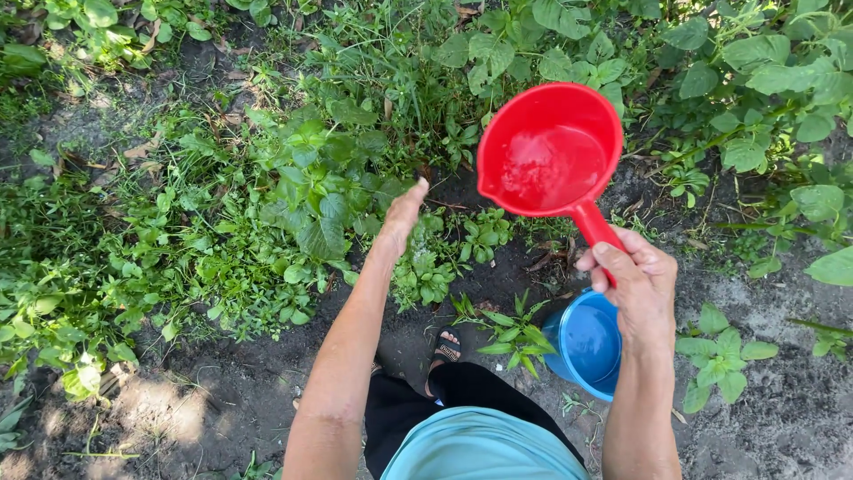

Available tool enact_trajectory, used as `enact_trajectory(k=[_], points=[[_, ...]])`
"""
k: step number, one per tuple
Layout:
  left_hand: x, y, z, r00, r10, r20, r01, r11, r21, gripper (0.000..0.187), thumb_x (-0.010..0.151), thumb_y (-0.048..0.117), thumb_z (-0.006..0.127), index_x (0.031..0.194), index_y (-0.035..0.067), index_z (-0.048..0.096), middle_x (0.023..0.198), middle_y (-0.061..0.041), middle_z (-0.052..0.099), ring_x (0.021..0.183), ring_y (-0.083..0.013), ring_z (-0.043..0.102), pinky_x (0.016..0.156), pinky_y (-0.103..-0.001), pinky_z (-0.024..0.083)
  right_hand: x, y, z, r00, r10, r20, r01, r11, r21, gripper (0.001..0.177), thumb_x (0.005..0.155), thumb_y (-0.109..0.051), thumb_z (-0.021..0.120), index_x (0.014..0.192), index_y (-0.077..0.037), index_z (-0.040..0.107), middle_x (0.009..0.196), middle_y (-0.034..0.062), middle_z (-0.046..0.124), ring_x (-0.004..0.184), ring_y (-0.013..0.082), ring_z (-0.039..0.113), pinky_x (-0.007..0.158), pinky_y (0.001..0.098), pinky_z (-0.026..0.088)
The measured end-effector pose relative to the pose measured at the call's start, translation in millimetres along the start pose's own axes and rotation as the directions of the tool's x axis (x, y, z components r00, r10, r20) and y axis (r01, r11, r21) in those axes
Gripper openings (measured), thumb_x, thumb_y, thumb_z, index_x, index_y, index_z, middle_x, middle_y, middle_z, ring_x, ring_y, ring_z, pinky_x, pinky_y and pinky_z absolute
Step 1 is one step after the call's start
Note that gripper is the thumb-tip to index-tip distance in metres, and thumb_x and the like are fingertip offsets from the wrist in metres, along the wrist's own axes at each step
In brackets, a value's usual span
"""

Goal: The recorder is watering various plants in a garden using a red scoop to transfer water from a blue bucket.

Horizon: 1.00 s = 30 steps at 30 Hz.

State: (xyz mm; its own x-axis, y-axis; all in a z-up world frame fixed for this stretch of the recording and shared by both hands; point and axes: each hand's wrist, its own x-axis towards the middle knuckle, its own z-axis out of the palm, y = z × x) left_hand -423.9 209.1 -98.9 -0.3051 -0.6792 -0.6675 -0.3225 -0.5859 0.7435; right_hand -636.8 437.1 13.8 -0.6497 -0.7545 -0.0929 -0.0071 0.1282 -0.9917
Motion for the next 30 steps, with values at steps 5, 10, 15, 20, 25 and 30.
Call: enact_trajectory(k=[5,10,15,20,25,30], points=[[13,12,-21,0.986,0.163,-0.019,-0.144,0.800,-0.583,0.078,0.102,0.062,0.038,0.159,0.011,0.024,0.165,-0.021,0.018,0.152,-0.0424,0.017,0.125,-0.054,0.012,3,3,-8,0.998,-0.036,-0.049,0.033,0.998,-0.059,0.029,0.096,-0.006,0.062,0.124,0.002,0.065,0.074,0.0230,0.064,0.044,0.0131,0.052,0.032,0.0164,0.028],[54,-3,-24,0.987,0.158,-0.030,-0.118,0.588,-0.800,0.070,0.106,0.059,0.024,0.159,0.013,0.025,0.164,-0.016,0.023,0.152,-0.0338,0.020,0.126,-0.046,0.013,12,-3,20,0.993,-0.115,-0.021,0.113,0.989,-0.091,0.027,0.095,0.000,0.061,0.120,0.006,0.065,0.071,0.0232,0.065,0.044,0.0128,0.052,0.034,0.0194,0.028],[62,24,-4,0.965,0.168,0.202,0.075,0.561,-0.825,0.089,0.099,0.070,0.028,0.159,0.003,0.023,0.165,-0.024,0.017,0.153,-0.0414,0.014,0.126,-0.052,0.009,19,-30,81,0.935,-0.309,0.174,0.344,0.912,-0.225,0.026,0.088,0.002,0.068,0.113,0.003,0.072,0.065,0.0178,0.069,0.039,0.0150,0.058,0.033,0.0225,0.040],[-3,138,-61,0.928,0.372,0.009,-0.173,0.453,-0.874,0.073,0.099,0.064,0.036,0.146,0.008,0.049,0.145,-0.018,0.053,0.137,-0.0356,0.047,0.123,-0.047,0.024,43,-58,127,0.964,-0.153,0.220,0.136,0.987,0.088,0.027,0.093,-0.004,0.062,0.117,0.009,0.065,0.070,0.0194,0.069,0.041,0.0109,0.054,0.031,0.0177,0.033],[-62,192,-147,0.831,0.522,-0.191,-0.492,0.531,-0.690,0.097,0.079,0.071,0.026,0.151,0.009,0.037,0.164,-0.017,0.032,0.153,-0.0382,0.022,0.119,-0.063,0.008,43,-99,164,0.953,0.024,0.300,-0.144,0.911,0.387,0.030,0.095,-0.008,0.061,0.119,0.010,0.063,0.075,0.0109,0.068,0.045,0.0039,0.047,0.031,0.0142,0.027],[-2,121,-231,0.833,0.445,-0.328,-0.521,0.436,-0.734,0.069,0.099,0.066,0.041,0.152,0.021,0.044,0.162,-0.014,0.033,0.151,-0.0389,0.027,0.124,-0.059,0.006,44,-79,208,0.888,-0.288,0.357,0.260,0.957,0.125,0.026,0.093,-0.005,0.064,0.114,0.010,0.066,0.069,0.0196,0.068,0.043,0.0113,0.056,0.034,0.0179,0.033]])
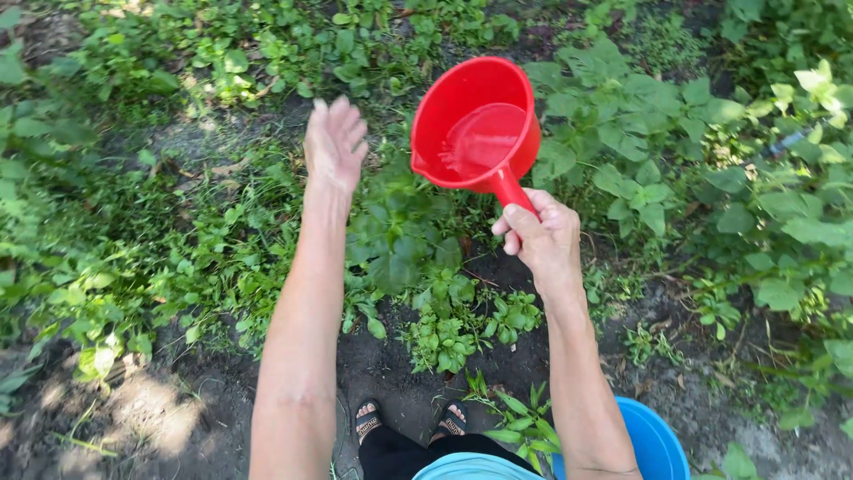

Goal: The recorder is watering various plants in a garden using a red scoop to transfer water from a blue bucket.

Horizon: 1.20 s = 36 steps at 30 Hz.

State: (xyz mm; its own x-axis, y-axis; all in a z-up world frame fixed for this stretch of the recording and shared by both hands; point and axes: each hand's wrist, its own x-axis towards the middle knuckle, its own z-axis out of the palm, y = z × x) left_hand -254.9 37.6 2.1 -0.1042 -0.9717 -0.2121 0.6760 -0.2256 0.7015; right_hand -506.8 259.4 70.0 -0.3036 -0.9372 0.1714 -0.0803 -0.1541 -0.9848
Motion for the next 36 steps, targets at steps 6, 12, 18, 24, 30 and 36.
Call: enact_trajectory(k=[6,12,18,24,30,36], points=[[3,-91,-142,0.923,-0.335,-0.187,0.293,0.931,-0.219,0.053,0.097,0.063,0.039,0.122,0.021,0.057,0.130,-0.008,0.055,0.130,-0.0324,0.046,0.110,-0.049,0.031,-10,-4,59,0.982,-0.058,0.178,0.113,0.942,-0.315,0.022,0.089,-0.002,0.066,0.110,0.002,0.072,0.063,0.0140,0.070,0.042,0.0159,0.063,0.037,0.0233,0.044],[-41,-6,-124,0.944,-0.237,-0.230,0.111,0.884,-0.454,0.055,0.100,0.056,0.035,0.115,0.015,0.068,0.113,-0.014,0.069,0.101,-0.0357,0.068,0.093,-0.050,0.056,-12,23,151,0.948,0.148,0.282,-0.103,0.980,-0.168,0.027,0.091,-0.003,0.064,0.117,0.005,0.069,0.067,0.0175,0.071,0.041,0.0135,0.061,0.032,0.0208,0.042],[-44,127,-174,0.937,0.103,-0.334,-0.145,0.984,-0.105,0.043,0.095,0.052,0.048,0.075,0.018,0.064,0.068,-0.002,0.066,0.063,-0.0188,0.061,0.071,-0.035,0.057,0,12,185,0.869,0.426,0.252,-0.488,0.822,0.294,0.034,0.093,-0.011,0.065,0.122,0.008,0.062,0.075,0.0209,0.070,0.043,0.0065,0.054,0.028,0.0131,0.030],[-71,140,-238,0.855,0.052,-0.515,-0.054,0.998,0.011,0.045,0.102,0.052,0.039,0.067,0.026,0.049,0.044,0.013,0.035,0.033,-0.0054,0.026,0.029,-0.019,0.021,-21,31,219,0.912,0.290,0.290,-0.314,0.949,0.040,0.034,0.094,-0.007,0.064,0.123,0.011,0.062,0.073,0.0208,0.070,0.044,0.0089,0.057,0.029,0.0152,0.033],[-99,45,-329,0.793,-0.240,-0.559,0.165,0.969,-0.183,0.019,0.103,0.025,0.045,0.091,0.018,0.058,0.081,0.000,0.066,0.075,-0.0153,0.064,0.066,-0.027,0.052,-48,42,249,0.906,0.239,0.348,-0.143,0.950,-0.278,0.033,0.094,0.001,0.064,0.125,0.011,0.063,0.072,0.0204,0.071,0.043,0.0128,0.060,0.034,0.0205,0.044],[-125,62,-257,0.816,-0.400,-0.417,0.126,0.828,-0.546,0.040,0.104,0.048,0.036,0.101,0.011,0.051,0.097,-0.010,0.055,0.094,-0.0261,0.057,0.090,-0.042,0.052,-80,62,281,0.872,0.247,0.423,-0.105,0.938,-0.331,0.033,0.089,0.003,0.065,0.122,0.006,0.067,0.068,0.0181,0.072,0.043,0.0118,0.061,0.038,0.0192,0.047]])
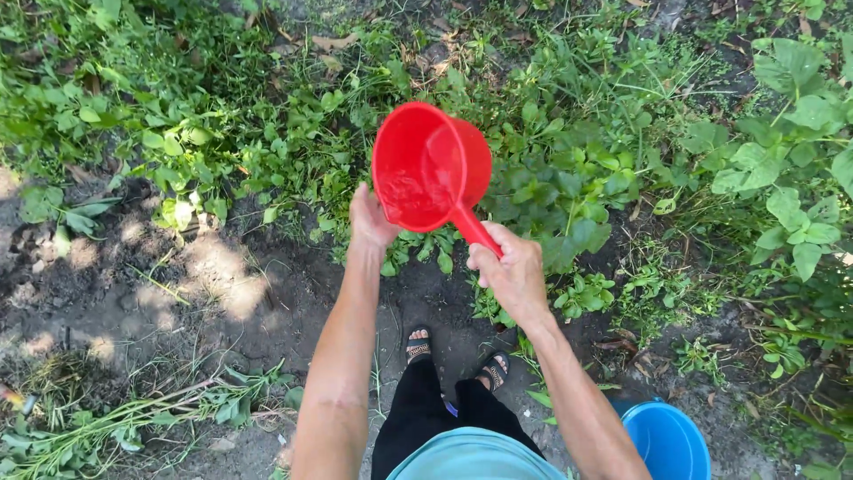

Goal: The recorder is watering various plants in a garden using a red scoop to transfer water from a blue bucket.

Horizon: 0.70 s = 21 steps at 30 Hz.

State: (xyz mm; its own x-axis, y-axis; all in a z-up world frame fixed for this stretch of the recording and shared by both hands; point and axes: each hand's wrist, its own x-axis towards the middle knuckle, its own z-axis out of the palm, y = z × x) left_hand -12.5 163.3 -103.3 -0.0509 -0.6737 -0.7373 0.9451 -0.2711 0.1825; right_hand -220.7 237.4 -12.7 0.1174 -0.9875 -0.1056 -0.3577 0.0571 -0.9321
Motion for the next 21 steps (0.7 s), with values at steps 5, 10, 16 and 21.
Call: enact_trajectory(k=[5,10,16,21], points=[[62,19,8,0.995,0.098,0.008,-0.097,0.970,0.224,0.039,0.099,0.049,0.047,0.101,0.014,0.063,0.087,-0.007,0.070,0.071,-0.0200,0.067,0.061,-0.030,0.058,3,-1,-17,0.995,0.065,-0.081,-0.041,0.963,0.265,0.035,0.093,-0.002,0.063,0.127,0.004,0.064,0.070,0.0177,0.071,0.042,0.0103,0.058,0.035,0.0192,0.043],[37,35,66,0.948,0.141,0.285,-0.267,0.840,0.473,0.044,0.103,0.051,0.039,0.076,0.021,0.054,0.060,0.006,0.054,0.048,-0.0070,0.049,0.039,-0.018,0.039,-3,-2,-48,0.971,0.161,-0.179,-0.059,0.880,0.471,0.035,0.096,-0.003,0.060,0.130,0.004,0.062,0.075,0.0178,0.071,0.045,0.0072,0.059,0.032,0.0153,0.037],[27,41,47,0.872,0.059,0.485,-0.357,0.755,0.550,0.031,0.101,0.038,0.059,0.123,0.017,0.067,0.130,-0.012,0.063,0.116,-0.0245,0.060,0.105,-0.043,0.045,-12,-14,-43,0.933,0.097,-0.346,0.012,0.953,0.301,0.031,0.096,0.001,0.058,0.126,0.006,0.061,0.074,0.0205,0.068,0.046,0.0089,0.055,0.034,0.0158,0.034],[135,20,-70,0.999,-0.038,-0.015,0.040,0.989,0.139,0.024,0.099,0.038,0.055,0.087,0.018,0.063,0.088,0.005,0.066,0.087,-0.0129,0.064,0.080,-0.031,0.052,-4,6,-28,0.933,0.144,-0.328,-0.173,0.983,-0.060,0.031,0.086,-0.003,0.065,0.115,0.002,0.072,0.061,0.0192,0.071,0.040,0.0219,0.061,0.039,0.0309,0.045]])
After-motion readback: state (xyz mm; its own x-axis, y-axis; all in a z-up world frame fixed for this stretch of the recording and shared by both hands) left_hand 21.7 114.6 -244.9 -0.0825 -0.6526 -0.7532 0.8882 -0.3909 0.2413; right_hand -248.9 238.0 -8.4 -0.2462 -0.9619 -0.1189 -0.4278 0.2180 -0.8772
